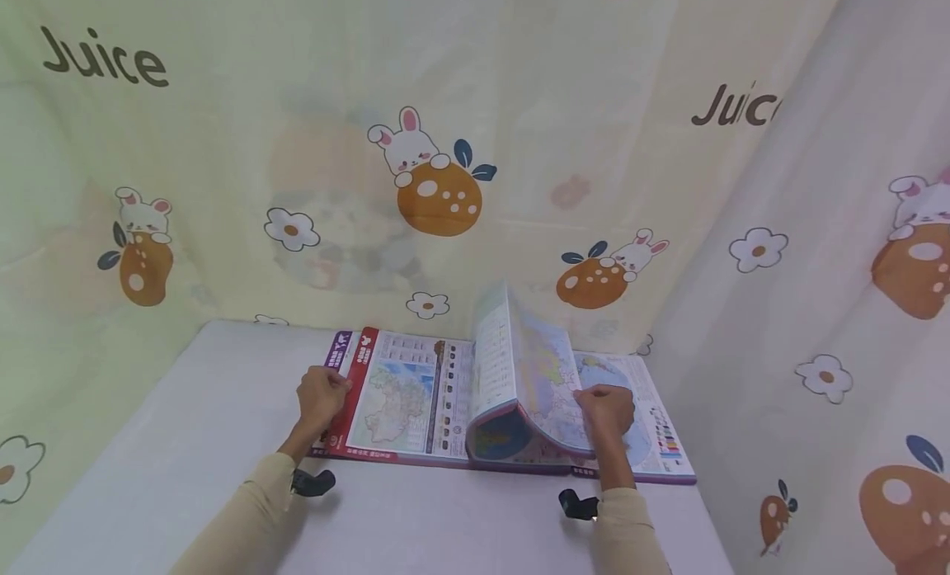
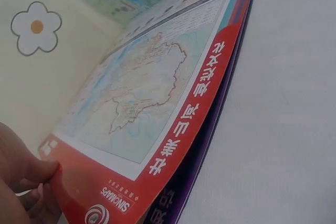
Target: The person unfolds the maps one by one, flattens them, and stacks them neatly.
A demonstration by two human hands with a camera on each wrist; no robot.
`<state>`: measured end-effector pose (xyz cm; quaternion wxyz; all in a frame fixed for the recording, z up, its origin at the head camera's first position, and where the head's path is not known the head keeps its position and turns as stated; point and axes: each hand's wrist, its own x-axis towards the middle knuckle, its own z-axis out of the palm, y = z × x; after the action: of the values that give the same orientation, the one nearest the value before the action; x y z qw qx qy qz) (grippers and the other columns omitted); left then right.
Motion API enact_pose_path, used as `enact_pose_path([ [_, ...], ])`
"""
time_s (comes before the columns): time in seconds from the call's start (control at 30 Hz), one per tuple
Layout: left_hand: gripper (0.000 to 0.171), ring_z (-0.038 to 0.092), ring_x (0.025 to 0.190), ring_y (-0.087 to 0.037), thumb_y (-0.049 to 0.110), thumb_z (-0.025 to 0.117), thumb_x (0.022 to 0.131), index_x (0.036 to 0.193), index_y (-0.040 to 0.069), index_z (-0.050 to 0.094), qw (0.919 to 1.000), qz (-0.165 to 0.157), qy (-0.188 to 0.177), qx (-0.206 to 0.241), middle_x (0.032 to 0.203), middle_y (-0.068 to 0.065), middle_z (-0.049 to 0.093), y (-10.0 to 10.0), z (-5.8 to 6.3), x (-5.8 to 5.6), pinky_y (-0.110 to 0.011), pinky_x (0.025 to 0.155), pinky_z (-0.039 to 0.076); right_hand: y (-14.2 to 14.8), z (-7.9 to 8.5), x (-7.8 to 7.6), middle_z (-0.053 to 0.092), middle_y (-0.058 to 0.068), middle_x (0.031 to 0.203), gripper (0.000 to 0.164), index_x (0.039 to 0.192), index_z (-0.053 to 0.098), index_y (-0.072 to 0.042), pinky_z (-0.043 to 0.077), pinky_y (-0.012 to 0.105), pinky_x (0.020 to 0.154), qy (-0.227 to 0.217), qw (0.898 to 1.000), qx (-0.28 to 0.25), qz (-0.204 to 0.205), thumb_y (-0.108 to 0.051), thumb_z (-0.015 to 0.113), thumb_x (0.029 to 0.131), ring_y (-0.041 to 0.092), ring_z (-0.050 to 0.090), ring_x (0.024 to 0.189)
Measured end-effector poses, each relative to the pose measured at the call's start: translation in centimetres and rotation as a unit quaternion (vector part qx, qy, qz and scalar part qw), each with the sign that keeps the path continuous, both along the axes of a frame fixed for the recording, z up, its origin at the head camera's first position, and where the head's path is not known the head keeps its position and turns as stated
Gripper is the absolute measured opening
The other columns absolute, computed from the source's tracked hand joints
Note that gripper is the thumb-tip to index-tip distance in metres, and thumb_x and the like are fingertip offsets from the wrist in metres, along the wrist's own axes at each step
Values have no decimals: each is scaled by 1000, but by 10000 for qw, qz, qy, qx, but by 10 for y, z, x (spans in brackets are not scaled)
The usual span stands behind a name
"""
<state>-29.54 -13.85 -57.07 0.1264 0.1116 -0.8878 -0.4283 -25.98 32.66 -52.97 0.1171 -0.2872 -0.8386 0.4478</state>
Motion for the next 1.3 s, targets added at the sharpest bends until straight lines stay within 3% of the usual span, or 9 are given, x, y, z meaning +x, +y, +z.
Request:
enact_pose_path([
  [0.3, 16, 70, 80, -36, 12, 72, 90, 92, -4, 72, 9997, 243, 59, -48, 92, -24, 74, -14, -4, -1, -46, 73, 56, 32, -4, 4, 73, 25, 104, 32, 103, 74, 5, 36, 36, 71, -223, 9988, 276, -327, -20, 75, 84, 33, 60, 87],
  [0.63, 14, 71, 78, -37, 11, 73, 88, 87, -3, 72, 9988, 450, 161, -60, 88, -23, 75, -24, -7, -3, -47, 73, 55, 53, -9, 6, 73, 27, 99, 26, 96, 75, 6, 35, 39, 67, -243, 9936, 992, -490, -17, 72, 85, 34, 60, 79],
  [0.83, 15, 70, 74, -34, 11, 73, 88, 88, -4, 72, 9987, 474, 141, -79, 87, -23, 74, -31, -9, -4, -44, 68, 55, 63, -15, 1, 72, 29, 97, 22, 89, 74, 8, 35, 40, 64, -23, 9881, 1411, -608, -13, 71, 84, 40, 61, 79],
  [1.07, 17, 71, 79, -37, 12, 71, 90, 93, -5, 71, 9990, 409, 136, -115, 92, -25, 73, -39, -8, -4, -46, 72, 57, 76, -24, -6, 72, 29, 98, 17, 82, 74, 6, 35, 42, 62, 14, 9818, 1727, -790, -10, 69, 83, 45, 61, 82],
  [1.3, 17, 69, 81, -36, 12, 70, 92, 95, -5, 70, 9991, 402, 58, -75, 93, -25, 72, -35, -8, -4, -46, 74, 55, 101, -33, -7, 71, 31, 100, 17, 88, 74, 8, 33, 40, 60, 9, 9756, 1933, -1042, -6, 65, 86, 46, 61, 83],
])
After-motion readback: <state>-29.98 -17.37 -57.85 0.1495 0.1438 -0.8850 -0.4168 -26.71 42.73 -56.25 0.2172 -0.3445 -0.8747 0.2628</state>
